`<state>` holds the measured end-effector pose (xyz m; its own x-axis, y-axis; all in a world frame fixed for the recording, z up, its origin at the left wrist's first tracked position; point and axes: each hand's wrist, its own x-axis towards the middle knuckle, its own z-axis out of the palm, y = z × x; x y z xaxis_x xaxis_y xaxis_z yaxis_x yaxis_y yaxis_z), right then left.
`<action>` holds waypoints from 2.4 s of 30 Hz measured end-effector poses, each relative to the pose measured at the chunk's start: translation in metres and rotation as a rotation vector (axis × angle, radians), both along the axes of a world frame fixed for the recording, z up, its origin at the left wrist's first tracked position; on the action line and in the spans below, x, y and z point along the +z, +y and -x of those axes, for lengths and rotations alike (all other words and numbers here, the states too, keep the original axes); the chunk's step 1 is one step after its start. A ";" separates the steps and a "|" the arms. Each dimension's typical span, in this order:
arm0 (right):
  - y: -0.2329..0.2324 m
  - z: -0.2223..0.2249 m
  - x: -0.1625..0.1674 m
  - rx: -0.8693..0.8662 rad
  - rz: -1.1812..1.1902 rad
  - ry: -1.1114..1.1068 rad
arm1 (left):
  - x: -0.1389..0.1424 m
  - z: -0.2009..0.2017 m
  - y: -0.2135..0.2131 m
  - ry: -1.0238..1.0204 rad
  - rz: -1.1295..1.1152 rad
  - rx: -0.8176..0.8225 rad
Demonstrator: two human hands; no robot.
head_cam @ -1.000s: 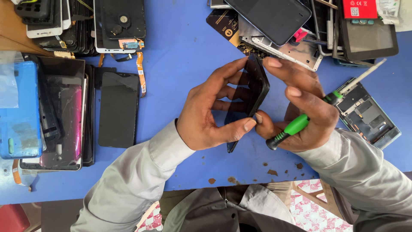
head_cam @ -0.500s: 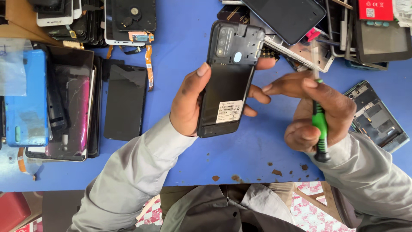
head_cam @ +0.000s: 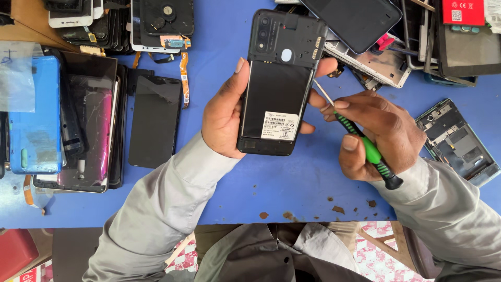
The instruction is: The person uses a screwdriver to remove screws from the back of a smartphone, then pries open the back cover to expose the internal components. The person continues to remove additional screws from the internal frame.
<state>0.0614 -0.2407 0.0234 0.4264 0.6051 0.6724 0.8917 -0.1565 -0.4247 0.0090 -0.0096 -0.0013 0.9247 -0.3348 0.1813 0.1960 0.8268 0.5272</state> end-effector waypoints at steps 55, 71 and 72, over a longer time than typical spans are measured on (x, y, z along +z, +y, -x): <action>-0.012 -0.003 0.003 -0.103 0.188 -0.105 | 0.002 0.013 -0.019 0.012 -0.424 0.207; 0.024 0.011 0.012 -0.070 0.219 -0.161 | -0.017 0.013 -0.031 -0.038 -0.488 0.483; 0.025 0.012 0.011 -0.065 0.215 -0.147 | -0.018 0.013 -0.030 -0.036 -0.473 0.475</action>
<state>0.0498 -0.2159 0.0349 0.3764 0.7155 0.5885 0.9264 -0.2881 -0.2423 -0.0041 -0.0395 -0.0189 0.9874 0.0560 0.1480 -0.1561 0.4970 0.8536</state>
